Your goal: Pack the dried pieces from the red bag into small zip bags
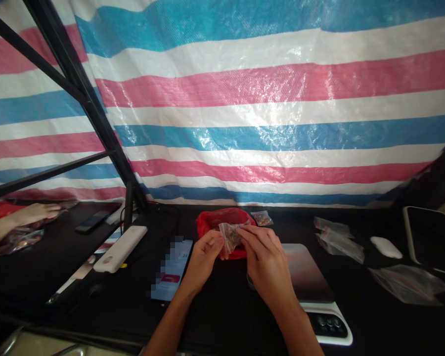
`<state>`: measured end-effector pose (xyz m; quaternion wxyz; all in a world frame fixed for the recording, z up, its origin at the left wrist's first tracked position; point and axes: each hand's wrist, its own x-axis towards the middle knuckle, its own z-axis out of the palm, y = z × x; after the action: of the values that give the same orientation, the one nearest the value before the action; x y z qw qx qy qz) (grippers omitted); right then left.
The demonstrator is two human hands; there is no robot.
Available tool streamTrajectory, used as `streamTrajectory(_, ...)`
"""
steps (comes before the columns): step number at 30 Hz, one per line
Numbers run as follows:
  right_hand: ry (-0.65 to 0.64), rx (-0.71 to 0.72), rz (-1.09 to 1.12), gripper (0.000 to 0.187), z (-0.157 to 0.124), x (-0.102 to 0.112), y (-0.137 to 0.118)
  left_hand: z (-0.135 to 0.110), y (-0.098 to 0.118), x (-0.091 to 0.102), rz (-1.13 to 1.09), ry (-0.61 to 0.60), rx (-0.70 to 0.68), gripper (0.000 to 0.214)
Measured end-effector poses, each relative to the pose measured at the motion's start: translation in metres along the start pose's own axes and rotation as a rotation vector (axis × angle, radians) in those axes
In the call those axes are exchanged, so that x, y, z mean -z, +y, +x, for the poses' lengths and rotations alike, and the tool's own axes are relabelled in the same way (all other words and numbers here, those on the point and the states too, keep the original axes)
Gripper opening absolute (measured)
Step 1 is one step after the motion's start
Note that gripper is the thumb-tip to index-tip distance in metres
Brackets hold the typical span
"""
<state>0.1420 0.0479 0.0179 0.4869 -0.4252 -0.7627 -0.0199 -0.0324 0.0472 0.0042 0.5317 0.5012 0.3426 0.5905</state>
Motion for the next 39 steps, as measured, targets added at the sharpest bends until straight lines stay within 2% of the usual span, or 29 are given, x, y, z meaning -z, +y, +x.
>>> streamTrajectory(5, 0.067, -0.066, 0.173, 0.033, 0.004, -0.001, -0.020, -0.004, 0.001, 0.002, -0.107, 0.004, 0.008, 0.028)
streamTrajectory(9, 0.110, -0.131, 0.212, 0.021, 0.009, 0.001, -0.039, -0.006, 0.003, 0.000, -0.191, 0.056, -0.049, 0.026)
streamTrajectory(14, 0.004, -0.199, 0.316, 0.013, 0.014, -0.003, -0.046, -0.005, 0.005, 0.001, -0.143, 0.105, -0.086, 0.024)
streamTrajectory(21, -0.139, -0.351, 0.355, 0.016, 0.013, -0.004, -0.043, -0.007, 0.003, 0.008, -0.038, 0.075, -0.119, 0.020)
streamTrajectory(26, -0.220, -0.475, 0.311, 0.020, 0.011, -0.004, -0.041, -0.011, 0.003, 0.006, 0.227, 0.046, -0.154, 0.014)
streamTrajectory(30, -0.151, -0.567, 0.185, 0.020, 0.009, -0.007, -0.040, -0.013, 0.001, -0.002, 0.463, 0.087, -0.194, 0.015)
streamTrajectory(34, -0.038, -0.632, 0.010, 0.018, 0.009, -0.009, -0.043, -0.012, -0.001, -0.009, 0.618, 0.196, -0.272, 0.022)
streamTrajectory(37, -0.010, -0.644, 0.062, 0.025, 0.009, -0.009, -0.043, -0.009, -0.002, -0.010, 0.519, 0.266, -0.279, 0.018)
streamTrajectory(39, -0.005, -0.667, 0.169, 0.032, 0.009, -0.010, -0.039, -0.004, -0.004, -0.008, 0.343, 0.281, -0.210, 0.017)
